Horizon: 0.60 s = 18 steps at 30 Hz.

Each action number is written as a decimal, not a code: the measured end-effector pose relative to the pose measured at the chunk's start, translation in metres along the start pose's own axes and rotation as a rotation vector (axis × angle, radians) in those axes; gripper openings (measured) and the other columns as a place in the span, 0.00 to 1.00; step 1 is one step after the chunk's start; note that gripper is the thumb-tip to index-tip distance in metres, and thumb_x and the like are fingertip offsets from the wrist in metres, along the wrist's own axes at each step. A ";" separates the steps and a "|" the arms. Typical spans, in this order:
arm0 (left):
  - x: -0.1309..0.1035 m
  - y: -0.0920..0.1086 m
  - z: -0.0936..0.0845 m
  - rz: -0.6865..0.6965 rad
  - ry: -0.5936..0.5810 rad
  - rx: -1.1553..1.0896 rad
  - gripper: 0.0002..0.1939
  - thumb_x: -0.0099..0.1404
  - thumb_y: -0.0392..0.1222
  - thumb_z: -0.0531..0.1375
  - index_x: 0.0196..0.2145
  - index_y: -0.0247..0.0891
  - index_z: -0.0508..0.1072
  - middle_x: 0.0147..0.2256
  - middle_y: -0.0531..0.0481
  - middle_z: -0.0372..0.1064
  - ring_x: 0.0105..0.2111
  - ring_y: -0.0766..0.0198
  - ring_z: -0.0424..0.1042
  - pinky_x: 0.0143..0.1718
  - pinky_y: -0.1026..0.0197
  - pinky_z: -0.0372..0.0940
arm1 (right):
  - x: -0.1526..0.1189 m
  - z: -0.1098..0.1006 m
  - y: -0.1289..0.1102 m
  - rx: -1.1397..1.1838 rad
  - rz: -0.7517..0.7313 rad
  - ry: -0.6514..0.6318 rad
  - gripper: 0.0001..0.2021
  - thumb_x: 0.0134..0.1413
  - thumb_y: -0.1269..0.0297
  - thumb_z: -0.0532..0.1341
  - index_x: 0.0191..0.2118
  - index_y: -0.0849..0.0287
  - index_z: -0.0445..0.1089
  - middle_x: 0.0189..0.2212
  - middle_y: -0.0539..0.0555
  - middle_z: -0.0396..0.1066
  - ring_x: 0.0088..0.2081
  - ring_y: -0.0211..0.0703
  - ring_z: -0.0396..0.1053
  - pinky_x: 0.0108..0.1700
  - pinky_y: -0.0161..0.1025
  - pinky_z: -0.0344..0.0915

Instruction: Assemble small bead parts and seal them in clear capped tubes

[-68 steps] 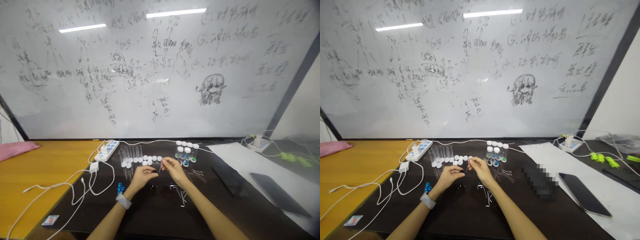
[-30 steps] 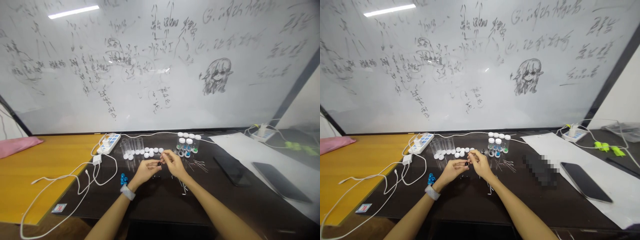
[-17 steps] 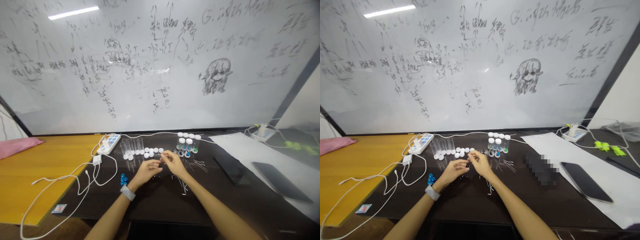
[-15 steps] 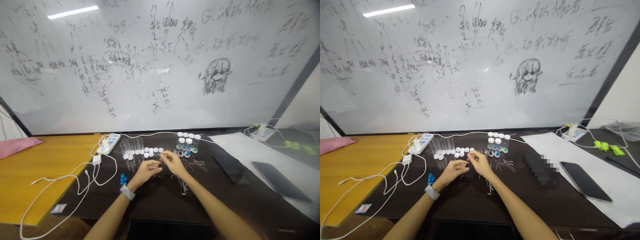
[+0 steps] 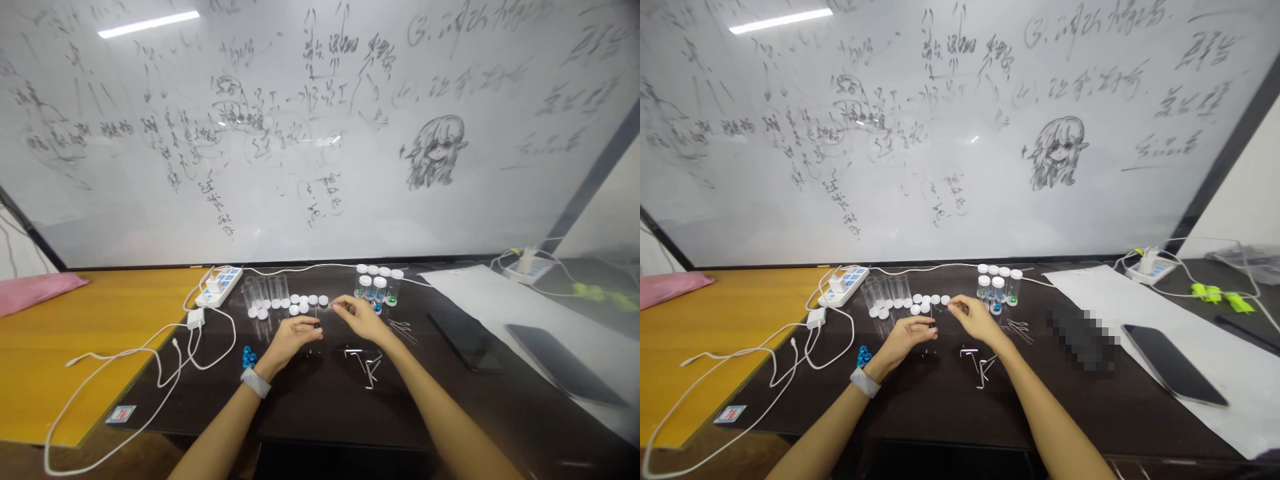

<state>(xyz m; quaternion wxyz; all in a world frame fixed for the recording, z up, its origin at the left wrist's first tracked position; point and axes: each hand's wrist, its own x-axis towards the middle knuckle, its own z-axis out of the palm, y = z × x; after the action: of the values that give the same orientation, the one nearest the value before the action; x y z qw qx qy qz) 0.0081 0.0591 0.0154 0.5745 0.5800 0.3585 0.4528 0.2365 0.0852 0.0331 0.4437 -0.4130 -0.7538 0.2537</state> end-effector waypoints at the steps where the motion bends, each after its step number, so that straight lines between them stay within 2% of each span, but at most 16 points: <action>1: 0.000 0.000 0.000 -0.001 0.002 0.002 0.23 0.53 0.46 0.73 0.44 0.33 0.78 0.32 0.42 0.81 0.35 0.57 0.80 0.44 0.58 0.70 | -0.001 -0.009 0.002 -0.055 -0.015 -0.076 0.13 0.62 0.56 0.58 0.38 0.59 0.76 0.32 0.54 0.76 0.34 0.43 0.72 0.36 0.37 0.66; 4: 0.000 0.001 0.001 -0.007 0.003 -0.001 0.22 0.53 0.46 0.73 0.44 0.33 0.78 0.32 0.42 0.81 0.35 0.57 0.80 0.44 0.58 0.70 | -0.006 -0.028 0.012 -0.136 0.014 -0.409 0.11 0.57 0.58 0.62 0.33 0.59 0.78 0.27 0.52 0.75 0.28 0.41 0.69 0.31 0.35 0.63; 7: 0.001 -0.001 0.001 -0.006 0.017 -0.004 0.22 0.53 0.46 0.73 0.43 0.33 0.78 0.32 0.42 0.81 0.34 0.57 0.80 0.44 0.57 0.70 | -0.011 -0.034 0.022 -0.165 0.096 -0.569 0.09 0.52 0.61 0.64 0.33 0.61 0.79 0.24 0.51 0.75 0.26 0.40 0.69 0.28 0.33 0.62; 13: 0.002 -0.003 -0.001 0.003 0.061 0.010 0.22 0.52 0.47 0.73 0.43 0.32 0.78 0.31 0.42 0.81 0.34 0.56 0.80 0.43 0.56 0.70 | -0.014 -0.029 0.024 -0.267 0.157 -0.598 0.08 0.46 0.69 0.62 0.31 0.61 0.79 0.26 0.52 0.78 0.27 0.40 0.72 0.28 0.31 0.63; 18: 0.002 -0.003 0.000 0.001 0.064 0.023 0.22 0.52 0.47 0.73 0.42 0.33 0.78 0.31 0.42 0.81 0.34 0.56 0.80 0.43 0.56 0.71 | -0.014 -0.024 0.015 -0.308 0.140 -0.591 0.07 0.46 0.70 0.63 0.30 0.60 0.79 0.25 0.52 0.78 0.27 0.41 0.74 0.28 0.30 0.63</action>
<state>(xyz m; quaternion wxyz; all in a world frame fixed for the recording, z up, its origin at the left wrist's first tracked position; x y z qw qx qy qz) 0.0086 0.0614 0.0126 0.5558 0.5718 0.3817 0.4674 0.2672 0.0813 0.0267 0.1201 -0.4346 -0.8491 0.2751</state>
